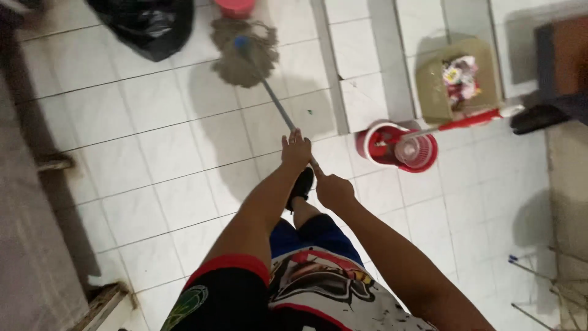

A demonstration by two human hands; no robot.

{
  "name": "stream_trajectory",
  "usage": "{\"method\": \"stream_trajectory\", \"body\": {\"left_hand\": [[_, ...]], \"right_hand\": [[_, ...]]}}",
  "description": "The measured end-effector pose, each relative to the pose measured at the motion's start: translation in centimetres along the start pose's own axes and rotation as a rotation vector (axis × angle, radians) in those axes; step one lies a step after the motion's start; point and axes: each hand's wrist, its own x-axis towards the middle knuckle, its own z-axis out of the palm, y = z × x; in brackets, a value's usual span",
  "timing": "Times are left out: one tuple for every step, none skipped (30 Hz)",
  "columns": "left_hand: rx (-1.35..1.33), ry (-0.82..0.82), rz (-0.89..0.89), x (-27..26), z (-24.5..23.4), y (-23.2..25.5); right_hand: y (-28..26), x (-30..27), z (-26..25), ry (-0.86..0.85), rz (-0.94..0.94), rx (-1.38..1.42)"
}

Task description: The person mops a white tiled floor using a string mop. They move the mop back and forth across the floor, navigating around a red bucket, a black trash bag, and a low table with items on it.

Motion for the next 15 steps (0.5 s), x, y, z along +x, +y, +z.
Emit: {"method": "stream_trajectory", "body": {"left_hand": [[0.001,-0.001,0.002,2.7,4.8,1.5],[-0.11,0.362,-0.021,5.2,9.2,3.2],[-0.218,0.727,-0.053,8.3,12.9,5.0],[-0.214,0.73,-0.059,6.6,14.5,8.6],[-0.286,0.657,0.021,5.4,15.8,12.3],[-0.355,0.581,0.102,4.2,17.2,16.0],[-0.354,0.587,0.1,1.1,12.2,16.2],[-0.056,0.39,0.487,-2.1,7.5,17.1],[0.233,0.157,0.843,-7.0,3.9,18.8],[0.216,0.153,0.83,-6.7,4.6,20.2],[0.144,0.004,0.686,-5.9,4.9,20.9],[0.073,-0.141,0.538,-5.1,5.2,21.7],[0.078,-0.142,0.542,-2.5,7.1,20.2],[0.092,0.161,0.612,0.1,9.1,18.8],[0.106,0.462,0.668,2.5,10.9,16.8]], "right_hand": [[1.8,-1.7,-0.6,0.0,0.002,0.001],[3.5,-3.5,-1.4,-0.03,0.031,-0.031],[4.8,-5.1,-2.4,-0.058,0.051,-0.065],[6.8,-7.5,-2.6,-0.057,0.044,-0.064],[8.8,-9.8,-2.7,-0.113,0.198,0.041],[10.9,-12.1,-2.8,-0.168,0.351,0.149],[12.0,-13.9,-3.4,-0.164,0.347,0.146],[13.0,-15.5,-3.8,-0.252,0.3,0.047],[14.3,-17.9,-3.9,-0.359,0.247,-0.063],[14.4,-18.1,-5.0,-0.373,0.239,-0.077],[14.0,-17.8,-6.0,-0.367,0.239,-0.03],[13.6,-17.6,-7.0,-0.36,0.239,0.017],[14.4,-15.7,-6.3,-0.358,0.242,0.021],[15.2,-13.9,-5.5,-0.326,0.239,0.045],[15.6,-11.9,-4.7,-0.298,0.229,0.07]]}}
